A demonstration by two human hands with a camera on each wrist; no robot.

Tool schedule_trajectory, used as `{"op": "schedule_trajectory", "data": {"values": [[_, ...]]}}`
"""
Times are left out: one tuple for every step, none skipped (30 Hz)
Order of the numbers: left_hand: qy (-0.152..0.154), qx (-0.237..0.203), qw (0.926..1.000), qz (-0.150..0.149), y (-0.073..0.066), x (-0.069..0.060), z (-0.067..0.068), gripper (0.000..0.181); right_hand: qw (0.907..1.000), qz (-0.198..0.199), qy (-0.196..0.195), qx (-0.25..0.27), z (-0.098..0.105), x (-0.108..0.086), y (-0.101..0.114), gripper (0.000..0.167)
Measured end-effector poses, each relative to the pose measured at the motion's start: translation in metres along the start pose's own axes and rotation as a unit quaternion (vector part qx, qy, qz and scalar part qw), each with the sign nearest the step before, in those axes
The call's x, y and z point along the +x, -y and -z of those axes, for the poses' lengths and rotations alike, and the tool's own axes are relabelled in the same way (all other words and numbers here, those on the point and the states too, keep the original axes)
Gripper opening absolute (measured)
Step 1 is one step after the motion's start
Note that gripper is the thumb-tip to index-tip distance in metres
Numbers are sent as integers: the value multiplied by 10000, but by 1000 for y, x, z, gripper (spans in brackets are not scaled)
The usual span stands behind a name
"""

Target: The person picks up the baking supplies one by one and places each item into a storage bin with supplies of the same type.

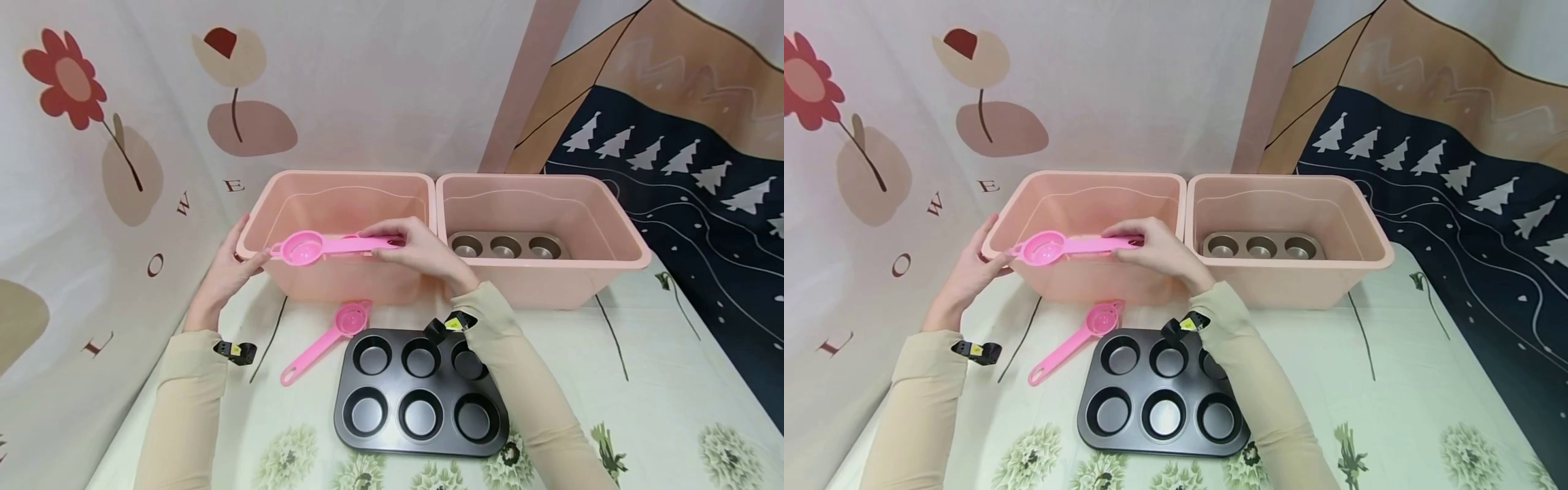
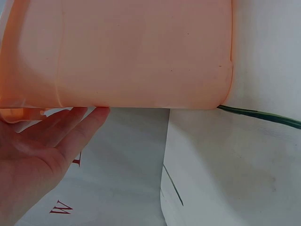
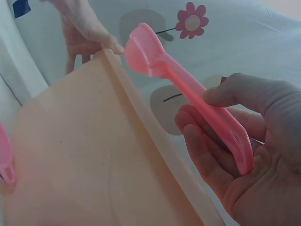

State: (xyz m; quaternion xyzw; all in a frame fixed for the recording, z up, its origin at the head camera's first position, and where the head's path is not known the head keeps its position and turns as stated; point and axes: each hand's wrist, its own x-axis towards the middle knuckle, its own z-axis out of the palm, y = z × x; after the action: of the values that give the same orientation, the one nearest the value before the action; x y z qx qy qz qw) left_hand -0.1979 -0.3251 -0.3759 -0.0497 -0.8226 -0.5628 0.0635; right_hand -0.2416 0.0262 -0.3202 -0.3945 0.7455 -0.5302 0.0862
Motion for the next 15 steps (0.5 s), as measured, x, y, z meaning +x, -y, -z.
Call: {"op": "schedule_trajectory", "data": {"values": [[-3, -14, 10000, 2, 0, 0, 0, 85, 10000, -10, -2, 5, 0, 1, 0, 32], [-13, -27, 10000, 10, 1, 0, 0, 85, 10000, -19, -12, -8, 0, 2, 1, 32], [-16, -59, 10000, 20, 1, 1, 0, 85, 10000, -42, -18, -1, 0, 4, 1, 32], [-22, -74, 10000, 35, 1, 1, 0, 86, 10000, -71, -30, 3, 1, 5, 1, 32], [-34, -70, 10000, 46, 2, 1, 0, 86, 9999, -105, -34, 17, 1, 6, 1, 31], [-37, -95, 9999, 69, -3, -1, -1, 86, 9999, -127, -41, 37, 1, 7, 0, 31], [-47, -85, 9999, 95, -2, -1, -1, 86, 9998, -155, -49, 68, 1, 8, 0, 31], [-50, -83, 9999, 106, -2, -1, -1, 86, 9998, -175, -49, 102, 1, 10, 0, 30], [-49, -80, 9999, 108, -2, -1, -1, 86, 9997, -199, -48, 143, 1, 11, -1, 30], [-48, -69, 9999, 112, -2, -1, -1, 86, 9996, -224, -53, 174, 1, 12, -2, 30], [-42, -89, 9999, 111, -2, -1, -2, 85, 9995, -242, -60, 201, 1, 12, -2, 31], [-35, -105, 9999, 106, -3, -2, -2, 85, 9994, -256, -69, 218, 1, 13, -3, 31], [-36, -112, 9999, 95, 1, 0, -1, 85, 9994, -261, -75, 218, 1, 14, -4, 31], [-28, -151, 9998, 80, 0, -1, -1, 85, 9994, -266, -77, 213, 1, 15, -4, 31], [-29, -170, 9998, 71, -1, -1, -2, 85, 9994, -277, -80, 214, 2, 16, -5, 31]]}}
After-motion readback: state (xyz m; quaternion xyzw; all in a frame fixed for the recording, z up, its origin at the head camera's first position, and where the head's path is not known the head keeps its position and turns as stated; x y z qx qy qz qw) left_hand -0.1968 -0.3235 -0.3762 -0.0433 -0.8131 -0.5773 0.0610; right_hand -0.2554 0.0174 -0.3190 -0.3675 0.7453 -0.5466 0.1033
